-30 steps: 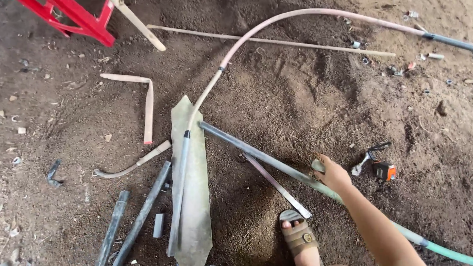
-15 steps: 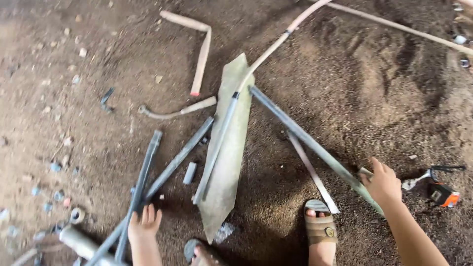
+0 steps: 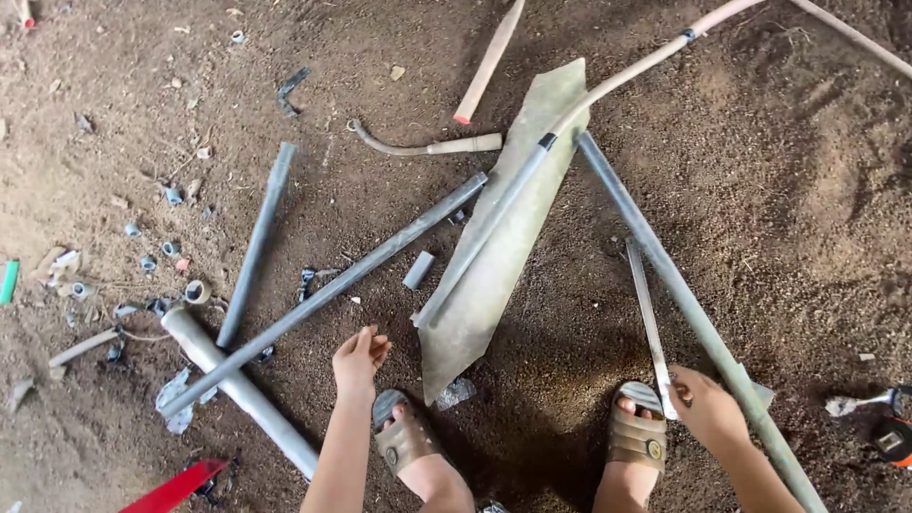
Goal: Measuring a plastic pipe with a tape measure and cutting it using a friction wire saw.
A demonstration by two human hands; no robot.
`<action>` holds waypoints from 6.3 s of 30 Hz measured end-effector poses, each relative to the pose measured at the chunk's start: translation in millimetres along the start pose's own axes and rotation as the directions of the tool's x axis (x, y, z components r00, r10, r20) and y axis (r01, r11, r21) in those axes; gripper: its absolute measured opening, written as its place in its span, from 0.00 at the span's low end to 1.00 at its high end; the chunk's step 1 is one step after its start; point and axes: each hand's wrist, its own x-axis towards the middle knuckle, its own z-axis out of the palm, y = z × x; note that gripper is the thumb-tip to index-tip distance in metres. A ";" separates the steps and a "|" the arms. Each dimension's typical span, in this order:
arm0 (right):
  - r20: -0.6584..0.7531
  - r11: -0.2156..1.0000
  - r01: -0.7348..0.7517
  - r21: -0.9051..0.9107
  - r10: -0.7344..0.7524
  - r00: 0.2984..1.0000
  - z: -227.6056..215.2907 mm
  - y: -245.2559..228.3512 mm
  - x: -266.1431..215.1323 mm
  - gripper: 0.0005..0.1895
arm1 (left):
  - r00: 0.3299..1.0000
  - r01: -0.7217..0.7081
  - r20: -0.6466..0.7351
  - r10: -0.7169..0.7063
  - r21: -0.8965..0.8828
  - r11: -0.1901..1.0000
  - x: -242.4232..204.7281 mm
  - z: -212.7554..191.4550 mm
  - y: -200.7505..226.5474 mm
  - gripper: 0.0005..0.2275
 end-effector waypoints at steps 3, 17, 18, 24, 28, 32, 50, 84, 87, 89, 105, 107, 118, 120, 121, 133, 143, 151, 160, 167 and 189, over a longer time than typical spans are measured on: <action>0.187 0.996 -0.064 -0.065 0.075 0.979 8.0 -10.5 -1.2 0.26 | 0.995 -0.087 0.048 0.084 0.058 0.995 3.8 6.7 -4.5 0.13; 0.165 0.995 -0.087 0.049 0.078 0.983 57.4 5.9 9.4 0.26 | 0.824 -0.332 0.117 0.554 0.892 0.306 15.9 2.1 10.1 0.43; 0.220 0.987 -0.154 0.044 0.140 0.965 58.5 5.3 15.0 0.26 | 0.848 -0.286 0.094 0.522 0.910 0.301 18.0 -0.5 13.5 0.43; -0.022 0.946 -0.019 0.323 0.027 0.999 176.0 108.5 80.7 0.23 | 0.914 -0.103 -0.050 0.403 0.931 0.349 27.0 -23.5 26.9 0.42; -0.106 0.855 0.098 0.510 -0.051 0.993 198.3 126.3 114.9 0.23 | 0.914 -0.050 -0.085 0.397 0.947 0.318 40.4 -38.2 24.7 0.42; -0.134 0.868 0.119 0.481 -0.061 0.989 199.4 109.8 123.2 0.23 | 0.931 0.015 -0.125 0.342 0.952 0.306 42.5 -45.5 41.2 0.39; -0.151 0.982 -0.170 0.082 0.181 0.972 125.4 75.0 56.4 0.34 | 0.887 -0.109 0.131 0.442 0.991 -0.076 84.6 -65.0 64.5 0.17; 0.208 0.962 -0.273 -0.022 0.272 0.939 25.5 1.1 5.5 0.26 | 0.723 -0.522 0.450 0.524 0.853 -0.013 -10.7 -53.1 -36.5 0.24; 0.236 0.958 -0.285 -0.035 0.285 0.929 12.3 -7.9 -0.7 0.26 | 0.762 -0.508 0.496 0.416 0.857 -0.090 -16.7 -44.7 -51.9 0.22; 0.259 0.956 -0.290 -0.037 0.290 0.921 8.7 -10.0 -0.9 0.27 | 0.817 -0.467 0.485 0.312 0.874 -0.134 -18.8 -41.0 -57.1 0.20; 0.237 0.959 -0.281 -0.045 0.284 0.929 12.6 -5.3 -2.1 0.25 | 0.913 -0.319 0.337 0.230 0.941 -0.113 -40.1 14.5 -10.4 0.18; 0.238 0.962 -0.270 -0.048 0.273 0.932 8.0 -8.0 -3.4 0.22 | 0.935 -0.278 0.298 0.193 0.952 -0.124 -41.2 28.7 13.4 0.18; 0.258 0.956 -0.293 0.027 0.277 0.926 10.6 2.6 0.0 0.14 | 0.879 -0.342 0.227 0.419 0.913 0.224 -26.8 -16.0 26.7 0.18; 0.215 0.956 -0.289 0.057 0.271 0.938 7.3 0.8 -4.5 0.16 | 0.886 -0.326 0.255 0.388 0.936 0.130 -28.2 -38.8 7.8 0.18; 0.165 0.956 -0.279 0.087 0.263 0.951 4.4 2.8 -9.0 0.17 | 0.890 -0.313 0.279 0.360 0.949 0.037 -28.5 -47.6 -2.5 0.19; 0.183 0.893 -0.163 0.419 0.092 0.979 -21.0 -25.6 -13.5 0.12 | 0.449 -0.767 0.542 0.711 0.642 -0.005 97.4 -93.3 -134.9 0.28; 0.035 0.663 -0.007 0.749 -0.029 0.999 -76.7 -64.8 -14.1 0.02 | 0.419 -0.662 0.635 0.649 0.703 -0.260 97.7 -111.2 -106.0 0.22; 0.197 0.667 0.021 0.745 -0.251 0.948 -138.9 -119.0 -0.3 0.05 | 0.613 -0.569 0.667 0.424 0.745 -0.349 51.0 -113.3 -73.8 0.22; 0.281 0.945 0.118 0.304 -0.207 0.937 -153.1 -171.5 45.7 0.13 | 0.641 -0.578 0.663 0.386 0.748 -0.325 47.9 -112.7 -75.6 0.22; 0.208 0.963 0.249 -0.102 -0.224 0.952 -172.1 -198.2 59.7 0.09 | 0.658 -0.559 0.636 0.402 0.771 -0.305 44.2 -108.7 -68.9 0.23; 0.246 0.948 0.298 -0.108 -0.265 0.932 -156.9 -230.8 69.6 0.24 | 0.486 -0.619 0.724 0.490 0.681 -0.391 32.5 -33.2 35.8 0.11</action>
